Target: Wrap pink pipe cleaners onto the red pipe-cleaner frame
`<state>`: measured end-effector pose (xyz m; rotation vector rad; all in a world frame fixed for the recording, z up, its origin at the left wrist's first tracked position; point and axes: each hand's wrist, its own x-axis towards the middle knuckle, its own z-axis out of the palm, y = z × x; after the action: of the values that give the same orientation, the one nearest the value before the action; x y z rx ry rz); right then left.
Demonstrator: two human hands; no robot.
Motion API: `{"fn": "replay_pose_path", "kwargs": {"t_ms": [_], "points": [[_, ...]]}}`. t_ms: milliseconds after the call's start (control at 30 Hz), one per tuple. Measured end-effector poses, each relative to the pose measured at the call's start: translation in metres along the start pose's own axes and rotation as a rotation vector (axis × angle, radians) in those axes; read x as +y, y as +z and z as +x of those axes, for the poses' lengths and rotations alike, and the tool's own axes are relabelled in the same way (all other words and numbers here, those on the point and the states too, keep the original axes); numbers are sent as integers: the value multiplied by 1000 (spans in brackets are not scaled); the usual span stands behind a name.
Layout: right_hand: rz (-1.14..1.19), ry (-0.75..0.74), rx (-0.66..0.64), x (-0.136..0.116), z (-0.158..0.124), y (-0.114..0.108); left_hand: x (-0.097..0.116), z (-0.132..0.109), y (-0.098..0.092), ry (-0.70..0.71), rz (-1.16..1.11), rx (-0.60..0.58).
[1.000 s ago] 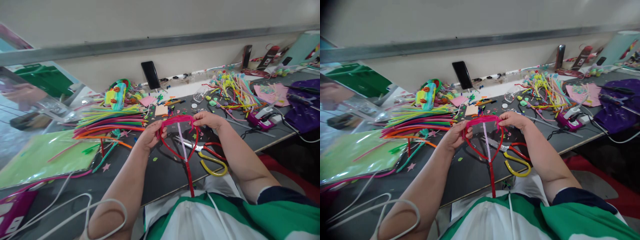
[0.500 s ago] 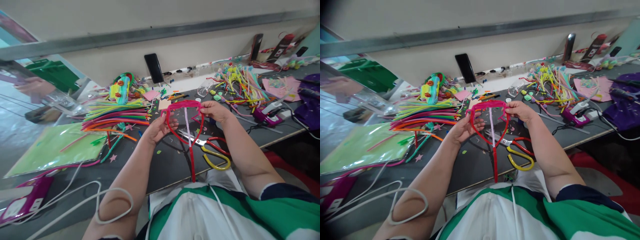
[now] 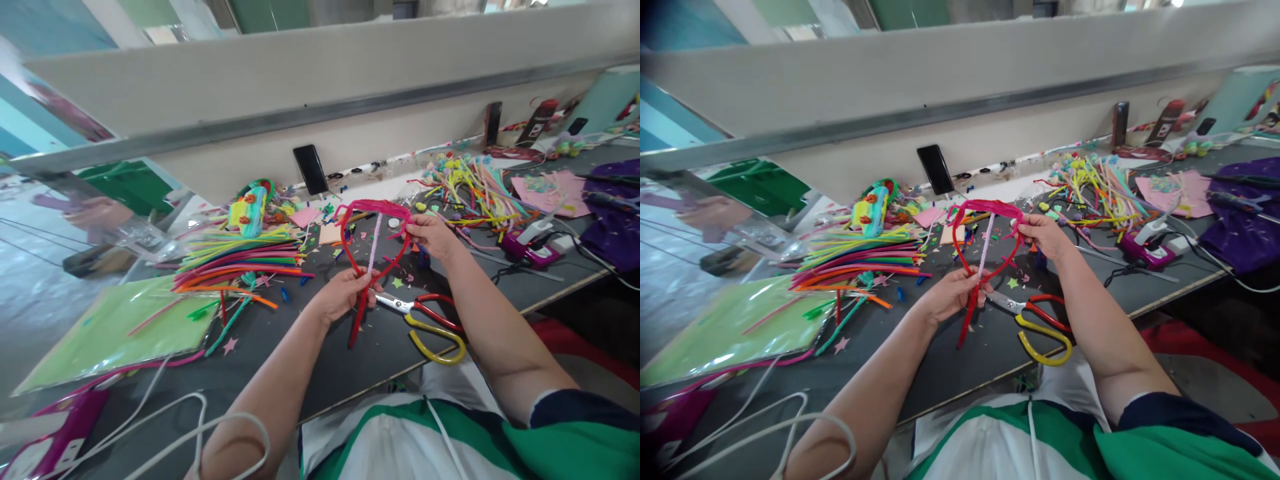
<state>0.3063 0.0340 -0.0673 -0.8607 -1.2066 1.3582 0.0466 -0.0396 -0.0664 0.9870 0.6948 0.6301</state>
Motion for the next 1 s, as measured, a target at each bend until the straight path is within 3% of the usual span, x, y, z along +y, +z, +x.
{"fn": "replay_pose_path", "kwargs": {"t_ms": [367, 633, 1000], "points": [[19, 26, -62, 0, -2, 1, -6, 9, -11, 139, -85, 105], [0, 50, -83, -3, -3, -1, -6, 8, -8, 137, -53, 75], [-24, -50, 67, -5, -3, -4, -8, 7, -5, 78, 10, 48]]}}
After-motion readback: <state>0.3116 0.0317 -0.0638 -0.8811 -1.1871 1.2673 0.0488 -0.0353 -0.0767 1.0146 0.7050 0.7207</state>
